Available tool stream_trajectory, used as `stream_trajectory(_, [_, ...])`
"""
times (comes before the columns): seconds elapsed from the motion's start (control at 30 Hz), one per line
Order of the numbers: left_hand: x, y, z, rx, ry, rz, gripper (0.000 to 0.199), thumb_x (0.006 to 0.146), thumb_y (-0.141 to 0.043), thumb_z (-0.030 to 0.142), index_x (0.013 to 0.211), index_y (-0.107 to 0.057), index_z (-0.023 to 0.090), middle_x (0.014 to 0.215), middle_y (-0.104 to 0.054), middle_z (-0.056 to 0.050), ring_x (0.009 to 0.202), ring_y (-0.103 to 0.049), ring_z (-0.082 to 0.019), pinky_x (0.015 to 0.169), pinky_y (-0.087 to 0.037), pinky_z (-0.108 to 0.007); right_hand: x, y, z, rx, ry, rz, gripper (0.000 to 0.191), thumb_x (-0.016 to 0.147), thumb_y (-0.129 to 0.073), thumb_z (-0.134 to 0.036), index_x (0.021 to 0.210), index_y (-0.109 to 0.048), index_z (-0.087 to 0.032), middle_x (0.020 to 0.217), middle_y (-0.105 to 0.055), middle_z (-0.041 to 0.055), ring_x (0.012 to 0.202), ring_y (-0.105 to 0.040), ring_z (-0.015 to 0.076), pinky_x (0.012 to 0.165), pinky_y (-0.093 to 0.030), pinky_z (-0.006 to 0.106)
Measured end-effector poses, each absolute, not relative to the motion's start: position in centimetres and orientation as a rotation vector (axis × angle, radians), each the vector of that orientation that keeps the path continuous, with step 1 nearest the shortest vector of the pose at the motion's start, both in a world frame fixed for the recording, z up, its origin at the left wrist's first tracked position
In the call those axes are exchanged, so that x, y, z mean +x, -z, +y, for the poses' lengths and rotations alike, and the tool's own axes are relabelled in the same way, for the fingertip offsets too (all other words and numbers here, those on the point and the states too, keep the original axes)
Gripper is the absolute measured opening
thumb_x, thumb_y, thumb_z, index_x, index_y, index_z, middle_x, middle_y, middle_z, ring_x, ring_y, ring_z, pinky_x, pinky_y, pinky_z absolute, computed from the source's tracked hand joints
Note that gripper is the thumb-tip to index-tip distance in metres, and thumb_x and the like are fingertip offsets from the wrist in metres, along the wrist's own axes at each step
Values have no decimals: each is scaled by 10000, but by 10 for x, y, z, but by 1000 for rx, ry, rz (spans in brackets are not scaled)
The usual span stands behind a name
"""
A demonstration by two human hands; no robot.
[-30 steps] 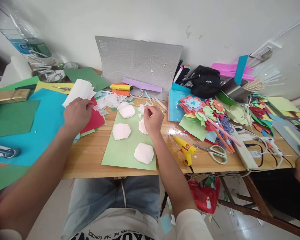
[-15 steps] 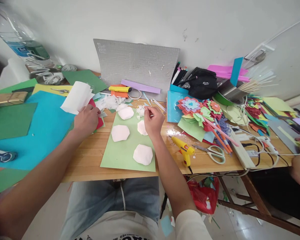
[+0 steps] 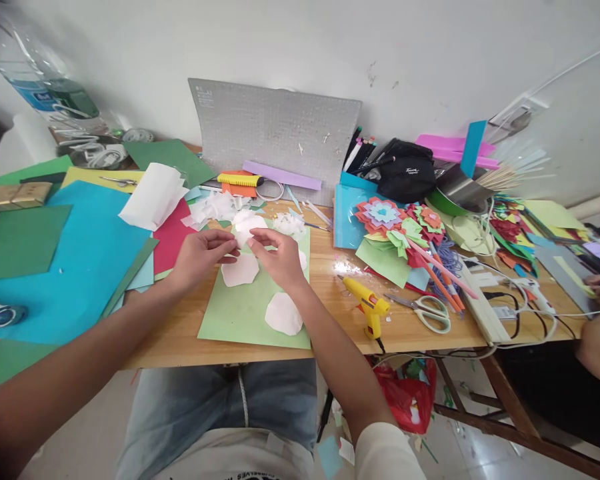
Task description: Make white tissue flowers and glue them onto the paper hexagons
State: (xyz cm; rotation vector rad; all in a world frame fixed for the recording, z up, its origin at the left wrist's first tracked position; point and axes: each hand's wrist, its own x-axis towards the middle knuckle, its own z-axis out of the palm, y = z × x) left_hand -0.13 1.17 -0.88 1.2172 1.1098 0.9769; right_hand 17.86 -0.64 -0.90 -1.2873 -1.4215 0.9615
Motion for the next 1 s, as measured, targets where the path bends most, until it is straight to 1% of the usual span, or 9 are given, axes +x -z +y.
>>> stream_trajectory(0.1, [3,10,7,1226,-961,1116,279,702,-761,378,840,-676,150,759,-714,-58,719,-684,-185,710,-606,-357,174,9,-10,-1290,-1031,-1370,352,751,-727,-465,1006,-734,-222,898,-715,38,797,-659,168,674,-573,294])
stream_trajectory(0.23, [3,9,6,1211,-969,1079,287,694,-768,345,885,-680,149,780,-711,-51,735,-676,-175,702,-613,-345,173,10,-9,-1267,-1092,-1286,279,730,-748,-428,884,-740,-196,772,-706,24,646,-641,143,630,-578,299])
stream_trajectory(0.3, [3,8,6,1180,-964,1051,299,695,-767,341,903,-680,146,808,-708,-50,753,-672,-170,703,-617,-344,174,11,-7,-1241,-1133,-1249,249,732,-742,-415,849,-736,-195,743,-704,17,619,-641,137,628,-580,298])
stream_trajectory(0.5, [2,8,6,1243,-969,1041,260,722,-731,346,887,-690,149,870,-696,-53,804,-661,-173,702,-622,-343,175,12,-7,-1209,-1089,-1290,253,747,-719,-396,942,-734,-235,787,-703,0,698,-656,137,647,-582,279])
stream_trajectory(0.63, [1,7,6,1247,-978,1005,282,713,-734,341,924,-689,159,840,-688,-44,795,-660,-172,666,-614,-318,176,14,-7,-1173,-1132,-1274,217,757,-700,-400,895,-741,-238,791,-709,-2,677,-666,136,653,-584,291])
stream_trajectory(0.87, [1,7,4,1216,-997,970,232,727,-729,345,870,-698,164,803,-678,-37,775,-656,-166,657,-608,-300,177,14,-7,-1147,-1086,-1299,118,757,-669,-322,796,-738,-234,761,-703,-2,685,-672,149,703,-593,323])
stream_trajectory(1.0, [1,5,4,1224,-1021,980,215,732,-720,332,864,-707,164,778,-661,-33,770,-647,-163,639,-607,-290,176,12,-8,-1139,-1055,-1325,115,764,-641,-300,757,-732,-231,776,-706,5,695,-674,153,708,-596,329])
